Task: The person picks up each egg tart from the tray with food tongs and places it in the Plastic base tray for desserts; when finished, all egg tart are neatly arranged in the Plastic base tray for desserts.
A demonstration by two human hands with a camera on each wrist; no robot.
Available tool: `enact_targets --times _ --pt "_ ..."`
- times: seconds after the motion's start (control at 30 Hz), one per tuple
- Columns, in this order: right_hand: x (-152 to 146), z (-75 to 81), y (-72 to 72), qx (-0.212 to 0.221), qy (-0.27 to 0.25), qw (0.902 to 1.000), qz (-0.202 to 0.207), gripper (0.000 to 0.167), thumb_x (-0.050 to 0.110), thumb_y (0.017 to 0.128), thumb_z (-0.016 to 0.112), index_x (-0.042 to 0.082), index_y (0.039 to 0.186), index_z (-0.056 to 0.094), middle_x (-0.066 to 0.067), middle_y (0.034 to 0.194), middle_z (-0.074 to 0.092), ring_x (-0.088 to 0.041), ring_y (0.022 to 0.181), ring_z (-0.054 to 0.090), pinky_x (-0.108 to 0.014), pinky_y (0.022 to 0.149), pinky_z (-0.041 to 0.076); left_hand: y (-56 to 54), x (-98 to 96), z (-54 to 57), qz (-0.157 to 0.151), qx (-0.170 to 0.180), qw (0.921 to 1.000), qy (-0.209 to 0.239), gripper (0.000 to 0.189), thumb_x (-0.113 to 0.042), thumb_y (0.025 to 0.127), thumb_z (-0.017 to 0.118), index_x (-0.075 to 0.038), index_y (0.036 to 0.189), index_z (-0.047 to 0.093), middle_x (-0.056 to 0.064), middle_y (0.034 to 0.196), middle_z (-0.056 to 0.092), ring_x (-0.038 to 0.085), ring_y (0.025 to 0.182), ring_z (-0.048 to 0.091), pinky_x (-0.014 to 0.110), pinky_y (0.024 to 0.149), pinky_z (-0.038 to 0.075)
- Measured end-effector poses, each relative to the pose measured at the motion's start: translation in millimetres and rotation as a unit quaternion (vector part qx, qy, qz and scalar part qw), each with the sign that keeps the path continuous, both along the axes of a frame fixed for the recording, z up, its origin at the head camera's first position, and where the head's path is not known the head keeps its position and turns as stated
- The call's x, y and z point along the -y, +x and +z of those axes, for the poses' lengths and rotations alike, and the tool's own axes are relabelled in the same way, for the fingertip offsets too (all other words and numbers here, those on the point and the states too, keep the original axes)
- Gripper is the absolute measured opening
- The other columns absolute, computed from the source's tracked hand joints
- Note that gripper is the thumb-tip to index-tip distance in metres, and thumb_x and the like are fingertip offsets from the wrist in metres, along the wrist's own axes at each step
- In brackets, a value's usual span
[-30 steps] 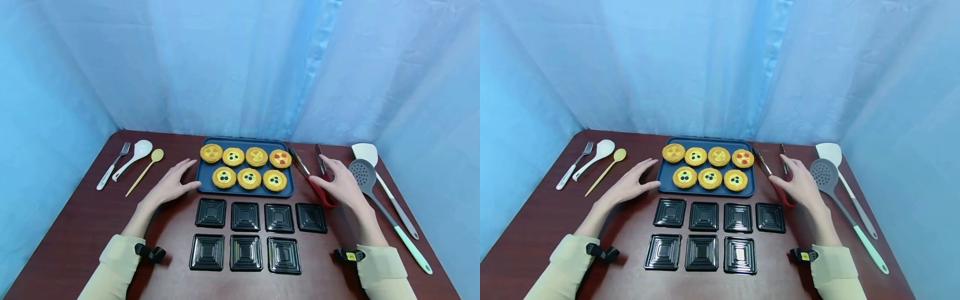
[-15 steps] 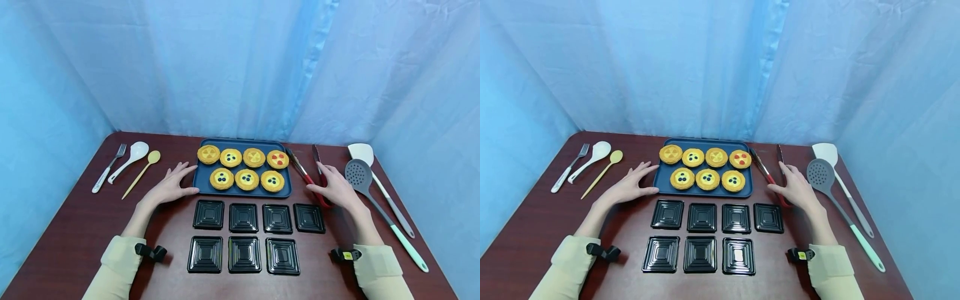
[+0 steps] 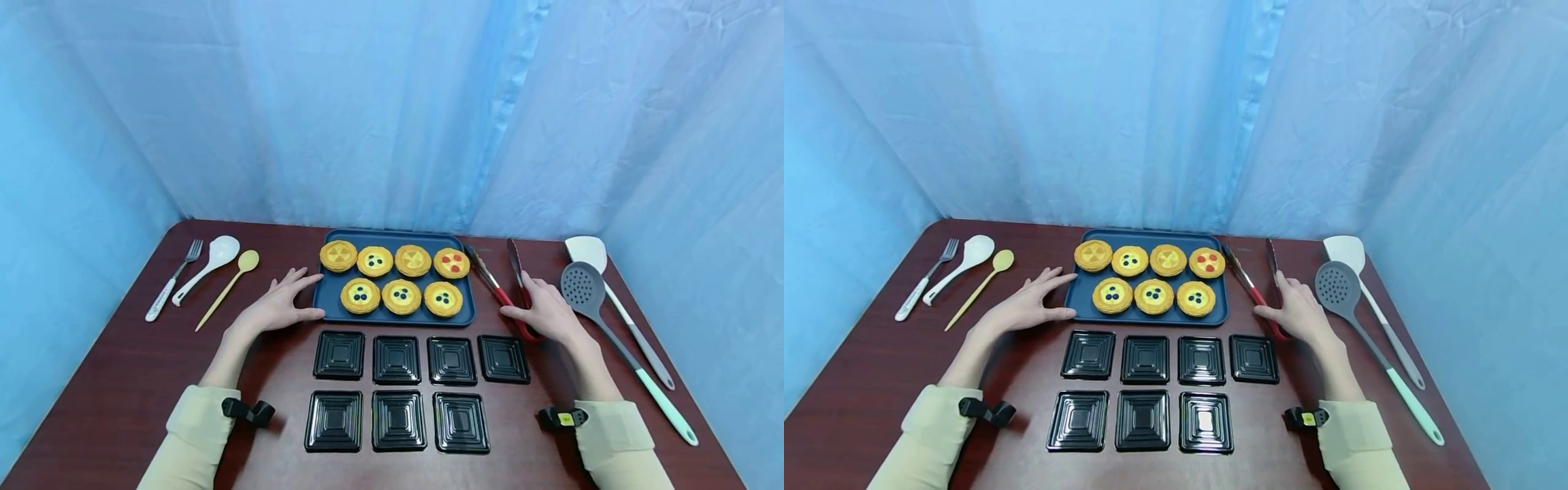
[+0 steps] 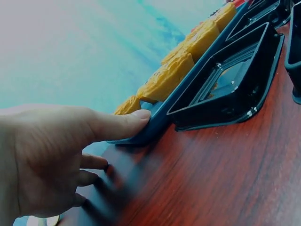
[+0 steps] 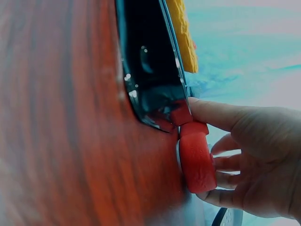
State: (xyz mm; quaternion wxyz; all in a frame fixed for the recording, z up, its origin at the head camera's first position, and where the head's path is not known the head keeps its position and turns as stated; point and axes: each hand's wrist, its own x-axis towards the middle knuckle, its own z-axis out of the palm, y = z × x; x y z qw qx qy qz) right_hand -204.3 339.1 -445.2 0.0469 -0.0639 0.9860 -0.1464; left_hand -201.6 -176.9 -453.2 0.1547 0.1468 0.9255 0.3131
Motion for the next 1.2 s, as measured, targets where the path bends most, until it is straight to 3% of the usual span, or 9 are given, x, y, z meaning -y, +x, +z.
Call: enact_targets --times 0.17,0.4,0.53,0.67,0.8,0.93,1.03,1.2 --pt "1 2.1 0.9 -0.001 -0.004 1.0 0.007 0.095 0.041 0.095 0.073 -0.013 0.157 0.026 -0.041 0.142 0.049 -0.05 0.119 0.054 -0.066 0.101 0.048 0.9 -1.1 1.3 0.006 0.001 1.0 -0.006 0.081 -0.037 0.095 0.074 -0.011 0.161 0.036 0.028 0.171 0.015 0.049 0.16 0.003 0.071 0.126 0.0" --pt "-4 6.2 3.2 0.02 -0.016 0.9996 -0.011 0.093 0.037 0.096 0.071 -0.013 0.158 0.022 -0.041 0.15 0.04 -0.053 0.128 0.05 -0.069 0.107 0.044 -0.4 -1.9 1.4 0.004 0.001 1.0 -0.003 0.082 -0.037 0.095 0.075 -0.012 0.162 0.035 0.027 0.171 0.015 0.048 0.16 0.003 0.07 0.126 0.0" --pt "-10 10.1 3.5 0.026 -0.032 0.999 -0.017 0.091 0.035 0.098 0.068 -0.011 0.159 0.02 -0.038 0.141 0.046 -0.045 0.114 0.055 -0.065 0.1 0.051 -2.0 -1.8 0.3 0.002 0.001 1.0 -0.003 0.082 -0.038 0.095 0.074 -0.012 0.162 0.035 0.027 0.171 0.015 0.047 0.16 0.002 0.07 0.126 -0.001" --pt "-15 15.6 2.7 0.023 -0.05 0.9984 -0.012 0.085 0.035 0.102 0.062 -0.012 0.159 0.02 -0.038 0.138 0.048 -0.044 0.111 0.054 -0.063 0.097 0.051 -2.7 -1.8 0.3 0.003 0.0 1.0 -0.002 0.082 -0.038 0.094 0.075 -0.012 0.162 0.035 0.027 0.171 0.015 0.048 0.16 0.002 0.07 0.126 -0.001" --pt "-18 23.0 2.8 0.016 -0.066 0.9976 -0.009 0.078 0.035 0.105 0.054 -0.012 0.158 0.021 -0.042 0.149 0.041 -0.047 0.12 0.051 -0.065 0.101 0.047 -2.5 -2.1 0.6 0.002 0.0 1.0 -0.002 0.082 -0.037 0.095 0.075 -0.012 0.162 0.035 0.027 0.171 0.015 0.048 0.16 0.002 0.07 0.126 -0.001" --pt "-19 30.7 6.2 0.011 -0.074 0.9971 -0.008 0.075 0.036 0.107 0.048 -0.009 0.16 0.02 -0.039 0.148 0.044 -0.043 0.113 0.051 -0.057 0.093 0.048 -1.9 -1.9 0.1 0.002 0.001 1.0 -0.002 0.082 -0.037 0.095 0.075 -0.012 0.162 0.035 0.027 0.171 0.015 0.048 0.16 0.002 0.071 0.126 -0.001" --pt "-19 35.9 9.8 -0.003 -0.072 0.9973 -0.01 0.079 0.042 0.106 0.052 -0.007 0.161 0.021 -0.036 0.148 0.046 -0.04 0.11 0.053 -0.052 0.088 0.051 -1.6 -1.2 -0.3 0.004 0.002 1.0 -0.002 0.082 -0.038 0.094 0.075 -0.012 0.162 0.035 0.027 0.171 0.014 0.048 0.16 0.002 0.071 0.126 -0.001" --pt "-17 42.0 14.2 -0.038 -0.073 0.9964 -0.023 0.096 0.055 0.096 0.067 -0.004 0.161 0.027 -0.032 0.135 0.054 -0.036 0.1 0.052 -0.036 0.07 0.05 -2.0 -0.4 -1.0 0.005 0.003 1.0 -0.001 0.083 -0.039 0.094 0.075 -0.012 0.162 0.035 0.027 0.171 0.014 0.048 0.16 0.002 0.07 0.126 -0.001"
